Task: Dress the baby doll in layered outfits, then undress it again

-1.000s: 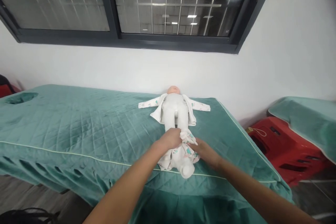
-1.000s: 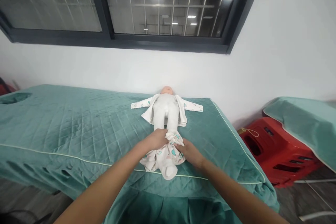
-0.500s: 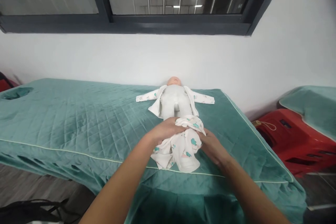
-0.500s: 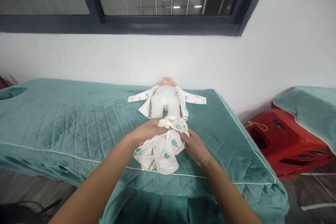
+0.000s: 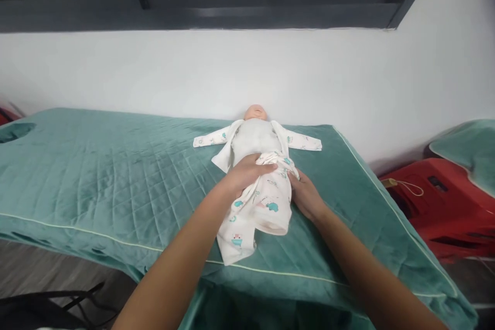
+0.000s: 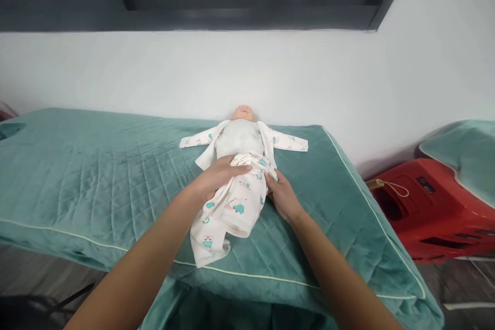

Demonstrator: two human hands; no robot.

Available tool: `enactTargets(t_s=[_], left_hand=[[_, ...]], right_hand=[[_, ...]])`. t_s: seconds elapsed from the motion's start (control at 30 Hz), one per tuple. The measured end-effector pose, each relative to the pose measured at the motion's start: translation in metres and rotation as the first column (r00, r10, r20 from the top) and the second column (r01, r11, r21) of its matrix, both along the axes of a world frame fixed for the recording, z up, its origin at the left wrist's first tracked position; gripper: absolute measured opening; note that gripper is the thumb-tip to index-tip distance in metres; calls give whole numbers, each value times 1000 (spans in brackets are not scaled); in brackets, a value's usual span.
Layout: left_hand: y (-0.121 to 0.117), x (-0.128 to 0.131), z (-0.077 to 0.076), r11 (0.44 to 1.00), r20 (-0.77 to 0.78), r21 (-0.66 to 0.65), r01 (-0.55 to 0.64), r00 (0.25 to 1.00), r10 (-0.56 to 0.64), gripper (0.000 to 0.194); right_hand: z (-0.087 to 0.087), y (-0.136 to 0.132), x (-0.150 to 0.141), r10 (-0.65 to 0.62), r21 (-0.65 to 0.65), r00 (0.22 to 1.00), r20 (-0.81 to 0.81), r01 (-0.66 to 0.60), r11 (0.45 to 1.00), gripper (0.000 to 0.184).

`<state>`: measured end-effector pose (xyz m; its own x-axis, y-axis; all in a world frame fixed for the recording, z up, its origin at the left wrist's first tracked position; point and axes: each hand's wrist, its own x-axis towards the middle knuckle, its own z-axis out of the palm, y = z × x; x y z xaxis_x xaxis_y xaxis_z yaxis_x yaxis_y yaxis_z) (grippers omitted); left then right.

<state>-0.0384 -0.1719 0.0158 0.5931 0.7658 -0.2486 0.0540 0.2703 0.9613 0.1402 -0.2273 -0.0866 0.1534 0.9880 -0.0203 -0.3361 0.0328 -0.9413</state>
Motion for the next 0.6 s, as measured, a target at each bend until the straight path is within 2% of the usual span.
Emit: enactTargets(t_s=[0.17, 0.23, 0.33, 0.4, 0.47, 0.6], left_hand=[[18, 15, 0, 955, -121, 295, -13, 991, 51, 37], [23, 19, 0, 915, -185, 402, -10, 978, 92, 29], [24, 25, 1, 827, -301, 562, -33, 923, 241, 19], [21, 26, -1, 793, -336, 609, -19, 899, 280, 17], [18, 26, -5, 789, -319, 615, -10, 911, 261, 19], [22, 25, -11, 785, -245, 618, -51, 936, 254, 20]], right_hand=[[2, 27, -10, -245, 77, 963, 113, 237, 968, 49], [5, 36, -15, -347, 87, 922, 169, 337, 937, 49], [10, 49, -17, -414, 61, 886, 210, 411, 910, 47], [10, 58, -13, -416, 37, 875, 247, 421, 906, 45], [7, 68, -7, -429, 32, 848, 311, 442, 896, 43], [0, 85, 3, -504, 112, 777, 378, 502, 858, 41]])
